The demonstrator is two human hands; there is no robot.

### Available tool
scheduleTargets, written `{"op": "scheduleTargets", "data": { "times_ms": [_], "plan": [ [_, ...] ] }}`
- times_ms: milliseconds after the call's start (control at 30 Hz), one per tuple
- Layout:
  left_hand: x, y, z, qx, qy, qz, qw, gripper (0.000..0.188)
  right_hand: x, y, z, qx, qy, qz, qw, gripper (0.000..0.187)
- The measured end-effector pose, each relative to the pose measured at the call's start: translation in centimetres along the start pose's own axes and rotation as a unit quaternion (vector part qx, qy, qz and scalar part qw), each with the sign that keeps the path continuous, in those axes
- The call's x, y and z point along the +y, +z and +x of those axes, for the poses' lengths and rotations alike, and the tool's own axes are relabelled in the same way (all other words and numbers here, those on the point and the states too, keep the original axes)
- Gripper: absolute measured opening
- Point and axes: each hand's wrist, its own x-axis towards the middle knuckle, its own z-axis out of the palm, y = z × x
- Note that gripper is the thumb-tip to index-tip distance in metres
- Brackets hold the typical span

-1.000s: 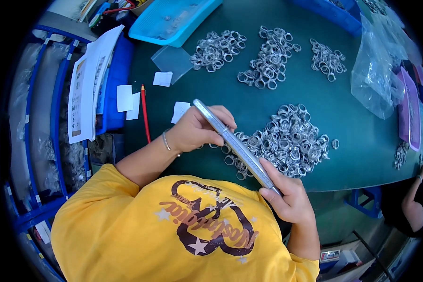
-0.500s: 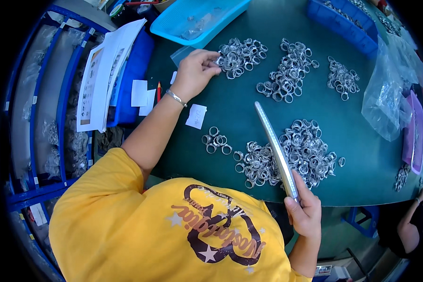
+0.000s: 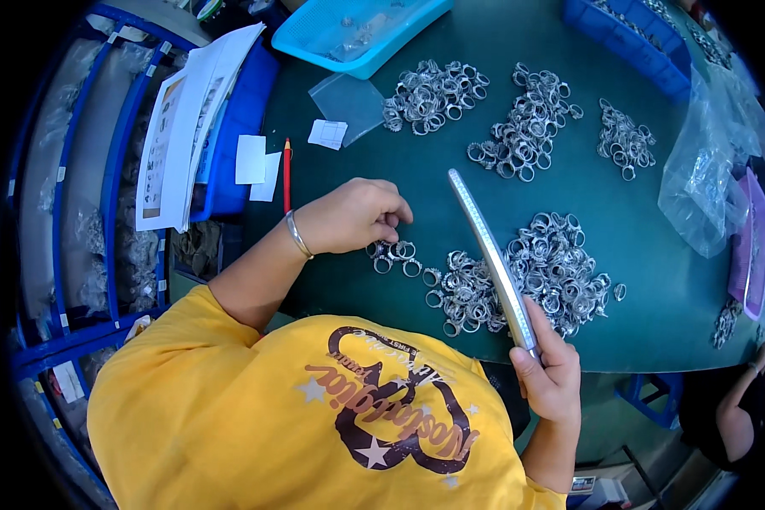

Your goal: The person picks up metal rings from a pile and slides them onto a tapered metal sizing mandrel one by one. The person checks the fit of each ring on the mandrel before removing it and sorting it into a different pile on the table.

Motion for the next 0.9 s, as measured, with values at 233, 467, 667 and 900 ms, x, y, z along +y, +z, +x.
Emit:
{"op": "scheduleTargets", "data": {
  "times_ms": [233, 467, 667, 900],
  "plan": [
    [-1.0, 0.3, 0.5, 0.132, -0.013, -0.043, 0.990, 0.016, 0.0, 0.0, 0.1, -0.014, -0.033, -0.039, 0.999, 0.050],
    [0.2, 0.0, 0.4, 0.130, -0.070, -0.168, 0.975, 0.010, 0.2, -0.2, 0.0, -0.008, -0.029, -0.056, 0.998, 0.050],
    [-0.8, 0.7, 1.3, 0.132, 0.012, -0.577, 0.806, 0.017, -0.4, -0.1, 0.1, -0.049, -0.084, -0.123, 0.988, 0.051],
    [-1.0, 1.3, 1.4, 0.099, 0.036, -0.678, 0.728, 0.023, -0.9, 0.5, 0.6, -0.055, -0.137, -0.165, 0.975, 0.051]
  ]
}}
